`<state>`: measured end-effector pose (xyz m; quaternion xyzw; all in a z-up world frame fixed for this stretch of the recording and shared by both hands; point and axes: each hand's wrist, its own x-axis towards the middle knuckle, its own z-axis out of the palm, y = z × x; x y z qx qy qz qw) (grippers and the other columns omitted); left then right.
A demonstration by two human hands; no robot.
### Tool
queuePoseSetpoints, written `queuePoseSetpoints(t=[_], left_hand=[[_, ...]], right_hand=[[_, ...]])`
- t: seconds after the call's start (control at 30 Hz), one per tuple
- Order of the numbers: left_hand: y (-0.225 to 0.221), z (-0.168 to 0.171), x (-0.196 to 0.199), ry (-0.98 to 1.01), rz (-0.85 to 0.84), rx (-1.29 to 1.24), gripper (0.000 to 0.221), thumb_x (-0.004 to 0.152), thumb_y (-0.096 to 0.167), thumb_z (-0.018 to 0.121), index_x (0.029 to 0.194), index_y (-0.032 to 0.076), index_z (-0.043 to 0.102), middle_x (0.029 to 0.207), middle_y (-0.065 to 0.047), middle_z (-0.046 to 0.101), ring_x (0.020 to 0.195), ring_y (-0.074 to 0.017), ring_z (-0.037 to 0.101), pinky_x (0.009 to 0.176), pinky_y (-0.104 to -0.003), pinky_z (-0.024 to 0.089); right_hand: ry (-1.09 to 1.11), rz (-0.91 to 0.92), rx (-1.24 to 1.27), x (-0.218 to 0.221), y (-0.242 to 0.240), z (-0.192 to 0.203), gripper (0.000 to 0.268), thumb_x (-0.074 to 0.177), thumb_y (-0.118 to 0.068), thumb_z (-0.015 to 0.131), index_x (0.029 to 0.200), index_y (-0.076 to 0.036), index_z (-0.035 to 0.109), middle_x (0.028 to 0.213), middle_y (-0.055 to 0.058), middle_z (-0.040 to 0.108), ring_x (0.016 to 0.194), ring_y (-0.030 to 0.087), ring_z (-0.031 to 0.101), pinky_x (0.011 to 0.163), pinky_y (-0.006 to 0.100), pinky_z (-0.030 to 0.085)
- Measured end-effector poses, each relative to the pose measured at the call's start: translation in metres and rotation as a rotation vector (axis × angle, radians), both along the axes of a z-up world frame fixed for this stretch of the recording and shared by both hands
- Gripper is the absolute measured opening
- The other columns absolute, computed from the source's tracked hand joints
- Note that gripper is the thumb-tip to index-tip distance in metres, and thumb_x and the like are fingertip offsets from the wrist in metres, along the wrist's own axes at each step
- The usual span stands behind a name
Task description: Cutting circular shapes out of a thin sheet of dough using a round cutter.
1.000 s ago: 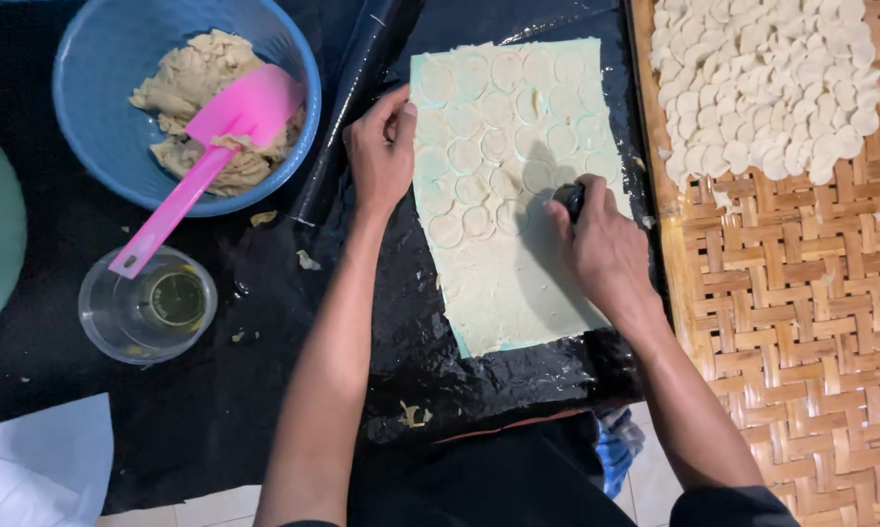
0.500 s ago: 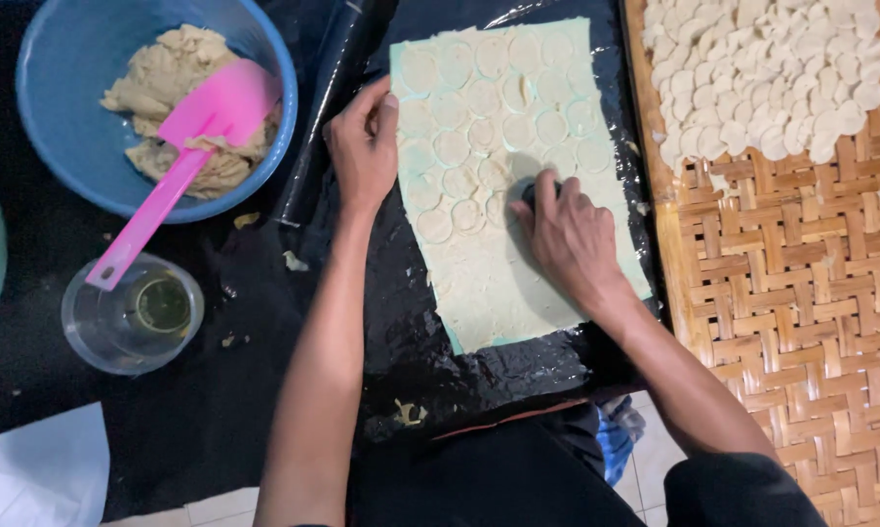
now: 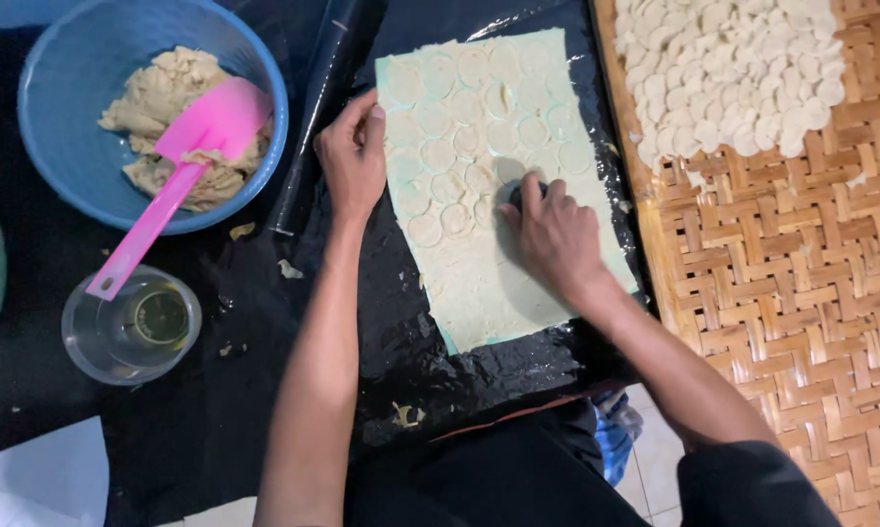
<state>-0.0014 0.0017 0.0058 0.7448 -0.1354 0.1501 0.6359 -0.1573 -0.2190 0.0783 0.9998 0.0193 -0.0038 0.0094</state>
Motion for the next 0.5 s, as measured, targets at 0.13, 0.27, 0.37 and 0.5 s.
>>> queuePoseSetpoints(t=[0.13, 0.27, 0.37, 0.5], left_hand=[[0.001, 0.005, -0.001, 0.006, 0.023, 0.020, 0.023, 0.101, 0.009, 0.064, 0.120, -0.002, 0.072, 0.079, -0.003, 0.070, 0.063, -0.0051, 0.052, 0.059, -0.027, 0.042], [0.002, 0.008, -0.001, 0.027, -0.007, 0.014, 0.025, 0.101, 0.008, 0.062, 0.122, -0.002, 0.072, 0.078, -0.004, 0.069, 0.063, -0.0056, 0.051, 0.059, -0.027, 0.042], [0.002, 0.006, 0.000, 0.028, -0.020, -0.008, 0.026, 0.101, 0.008, 0.062, 0.123, -0.002, 0.071, 0.082, -0.004, 0.071, 0.065, -0.0051, 0.052, 0.059, -0.027, 0.042], [0.000, -0.001, 0.002, 0.024, -0.036, -0.029, 0.024, 0.101, 0.008, 0.062, 0.122, -0.002, 0.071, 0.085, -0.004, 0.073, 0.068, -0.0049, 0.054, 0.061, -0.026, 0.044]], right_hand=[[0.041, -0.067, 0.087, 0.002, -0.011, 0.004, 0.049, 0.109, -0.044, 0.047, 0.123, 0.002, 0.047, 0.088, 0.025, 0.064, 0.064, 0.039, 0.069, 0.049, 0.048, 0.053], [0.074, -0.192, 0.268, -0.006, -0.037, 0.020, 0.047, 0.109, -0.042, 0.049, 0.128, 0.000, 0.045, 0.100, 0.028, 0.065, 0.075, 0.048, 0.068, 0.062, 0.055, 0.053], [0.028, -0.247, 0.311, -0.012, -0.042, 0.025, 0.050, 0.106, -0.041, 0.053, 0.132, 0.001, 0.043, 0.105, 0.029, 0.064, 0.079, 0.050, 0.067, 0.066, 0.056, 0.053], [0.041, -0.192, 0.305, -0.017, -0.041, 0.025, 0.053, 0.103, -0.041, 0.056, 0.132, 0.002, 0.044, 0.110, 0.031, 0.062, 0.081, 0.049, 0.067, 0.067, 0.055, 0.053]])
